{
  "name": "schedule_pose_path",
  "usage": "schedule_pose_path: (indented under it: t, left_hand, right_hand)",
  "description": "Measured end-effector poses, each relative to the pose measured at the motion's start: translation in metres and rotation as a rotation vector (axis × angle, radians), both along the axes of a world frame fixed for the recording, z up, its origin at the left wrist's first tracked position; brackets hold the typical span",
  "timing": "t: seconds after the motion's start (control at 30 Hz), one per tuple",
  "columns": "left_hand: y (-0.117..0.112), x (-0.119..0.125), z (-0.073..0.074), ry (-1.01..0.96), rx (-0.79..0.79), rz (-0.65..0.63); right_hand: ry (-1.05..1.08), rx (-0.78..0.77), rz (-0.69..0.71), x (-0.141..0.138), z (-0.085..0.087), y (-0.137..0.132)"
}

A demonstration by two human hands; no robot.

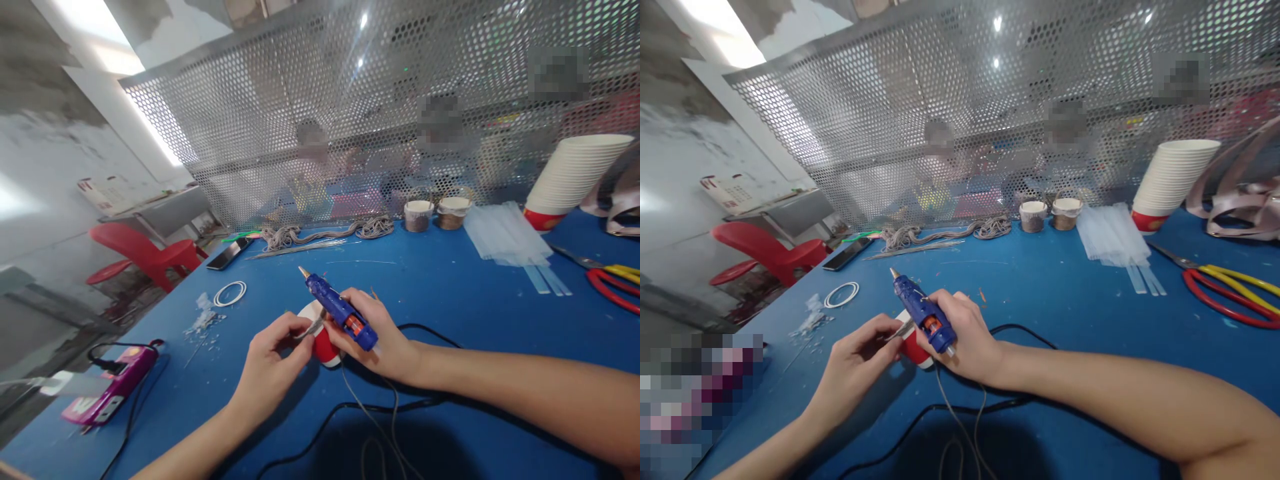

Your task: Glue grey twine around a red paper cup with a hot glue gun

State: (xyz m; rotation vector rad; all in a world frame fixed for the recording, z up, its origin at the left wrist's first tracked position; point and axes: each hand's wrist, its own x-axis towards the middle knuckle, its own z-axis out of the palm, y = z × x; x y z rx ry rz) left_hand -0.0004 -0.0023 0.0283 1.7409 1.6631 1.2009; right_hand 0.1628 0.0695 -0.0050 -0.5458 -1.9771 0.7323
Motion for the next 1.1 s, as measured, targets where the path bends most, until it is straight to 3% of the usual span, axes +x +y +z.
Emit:
schedule_pose_path:
  t: [0.33, 1.1]
  left_hand:
    - [0.0016, -0.0011, -0.0026, 0.095, 0.028, 0.005]
    - [0.002, -0.0082, -0.0014, 0.035, 0.037, -0.04]
  right_hand:
    - [-0.003, 0.025, -0.015, 0.0011, -0.0006, 0.0]
    - [0.046, 0.027, -0.004, -0.0003, 0.0004, -0.0008]
